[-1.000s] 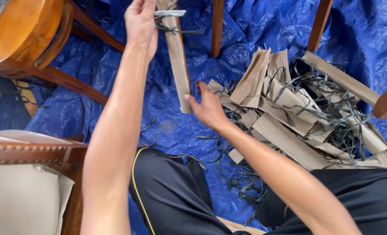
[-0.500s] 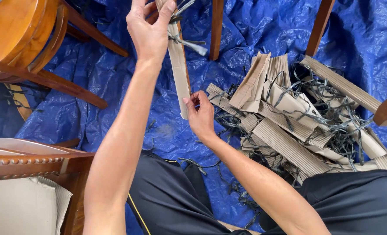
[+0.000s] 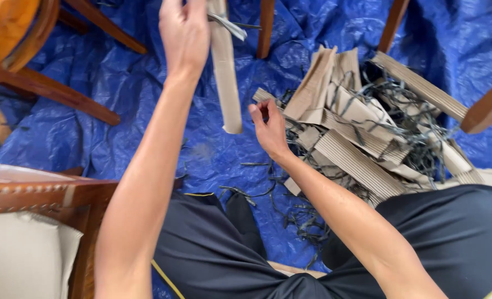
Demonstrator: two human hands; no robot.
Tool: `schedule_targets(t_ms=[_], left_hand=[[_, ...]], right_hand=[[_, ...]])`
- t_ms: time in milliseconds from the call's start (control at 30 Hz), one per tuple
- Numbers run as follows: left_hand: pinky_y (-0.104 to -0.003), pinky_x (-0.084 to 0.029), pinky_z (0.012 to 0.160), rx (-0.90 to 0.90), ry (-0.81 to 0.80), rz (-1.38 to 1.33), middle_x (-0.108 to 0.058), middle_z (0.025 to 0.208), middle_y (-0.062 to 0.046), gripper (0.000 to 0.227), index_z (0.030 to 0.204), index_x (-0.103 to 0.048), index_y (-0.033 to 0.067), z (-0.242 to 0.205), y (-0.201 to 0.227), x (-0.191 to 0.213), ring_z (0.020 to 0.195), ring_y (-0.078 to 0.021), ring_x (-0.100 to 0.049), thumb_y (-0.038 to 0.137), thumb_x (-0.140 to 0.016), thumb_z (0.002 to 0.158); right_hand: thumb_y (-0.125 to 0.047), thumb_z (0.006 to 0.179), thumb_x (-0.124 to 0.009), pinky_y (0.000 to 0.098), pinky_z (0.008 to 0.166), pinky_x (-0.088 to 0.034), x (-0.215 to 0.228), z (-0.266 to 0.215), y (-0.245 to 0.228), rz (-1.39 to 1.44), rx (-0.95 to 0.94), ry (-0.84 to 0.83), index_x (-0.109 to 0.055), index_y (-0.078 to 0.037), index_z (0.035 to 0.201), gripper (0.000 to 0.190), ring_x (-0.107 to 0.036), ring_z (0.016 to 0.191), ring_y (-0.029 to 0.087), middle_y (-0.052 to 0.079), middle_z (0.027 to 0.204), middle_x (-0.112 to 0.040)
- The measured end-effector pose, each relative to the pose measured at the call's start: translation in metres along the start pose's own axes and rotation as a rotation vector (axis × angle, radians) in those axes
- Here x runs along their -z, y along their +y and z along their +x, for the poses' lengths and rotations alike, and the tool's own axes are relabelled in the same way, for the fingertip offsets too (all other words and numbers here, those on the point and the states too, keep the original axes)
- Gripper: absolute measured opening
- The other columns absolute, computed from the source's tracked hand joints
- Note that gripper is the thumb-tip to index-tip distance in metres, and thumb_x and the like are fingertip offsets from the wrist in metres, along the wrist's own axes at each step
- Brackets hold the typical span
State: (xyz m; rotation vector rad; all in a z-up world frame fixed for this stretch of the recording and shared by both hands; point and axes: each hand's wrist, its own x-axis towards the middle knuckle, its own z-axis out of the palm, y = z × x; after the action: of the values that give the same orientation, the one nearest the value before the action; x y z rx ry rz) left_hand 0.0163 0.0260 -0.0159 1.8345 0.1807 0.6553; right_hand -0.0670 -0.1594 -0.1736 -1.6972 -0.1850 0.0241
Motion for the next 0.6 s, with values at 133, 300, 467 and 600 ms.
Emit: schedule_targets(t_ms=[133, 300, 467, 600], left_hand=[[-0.036, -0.046, 0.117, -0.309, -0.044, -0.026, -0.055, 0.15, -0.019, 0.041, 0.151, -0.046, -0.0028, -0.05, -0.006, 0.033, 0.137, -0.0225, -0.058, 0.014, -0.061, 0.117], [-0.033, -0.056, 0.103, 0.103, -0.126, 0.033, -0.057, 0.149, -0.016, 0.048, 0.15, -0.049, 0.0031, -0.095, 0.009, 0.059, 0.121, -0.0192, -0.066, 0.011, -0.066, 0.106], [-0.031, -0.057, 0.104, 0.055, -0.139, -0.1, -0.059, 0.148, -0.018, 0.043, 0.15, -0.053, 0.0018, -0.106, 0.019, 0.054, 0.123, -0.0154, -0.065, 0.007, -0.067, 0.11], [-0.029, -0.056, 0.093, 0.119, -0.113, -0.133, -0.063, 0.14, -0.015, 0.043, 0.143, -0.055, 0.0035, -0.101, 0.016, 0.04, 0.102, -0.0121, -0.065, 0.007, -0.068, 0.103]], right_hand=[[-0.014, 0.101, -0.062, 0.0408, 0.061, -0.048, 0.05, -0.006, 0.08, -0.414, -0.021, 0.011, -0.058, 0.0, 0.094, 0.016, -0.063, 0.066, 0.031, 0.016, 0.078, -0.064], [-0.007, 0.095, -0.063, 0.0467, 0.081, -0.049, 0.103, -0.005, 0.093, -0.668, 0.133, 0.174, -0.061, -0.004, 0.103, 0.008, -0.063, 0.095, 0.037, 0.018, 0.1, -0.066], [-0.018, 0.08, -0.074, 0.0507, 0.086, -0.042, 0.152, 0.019, 0.107, -1.088, 0.033, 0.232, -0.058, 0.002, 0.114, 0.043, -0.052, 0.107, 0.039, 0.023, 0.113, -0.059], [-0.016, 0.086, -0.067, 0.049, 0.09, -0.047, 0.183, 0.031, 0.165, -1.328, 0.007, 0.028, -0.066, -0.009, 0.106, 0.021, -0.063, 0.104, 0.035, 0.015, 0.107, -0.07]])
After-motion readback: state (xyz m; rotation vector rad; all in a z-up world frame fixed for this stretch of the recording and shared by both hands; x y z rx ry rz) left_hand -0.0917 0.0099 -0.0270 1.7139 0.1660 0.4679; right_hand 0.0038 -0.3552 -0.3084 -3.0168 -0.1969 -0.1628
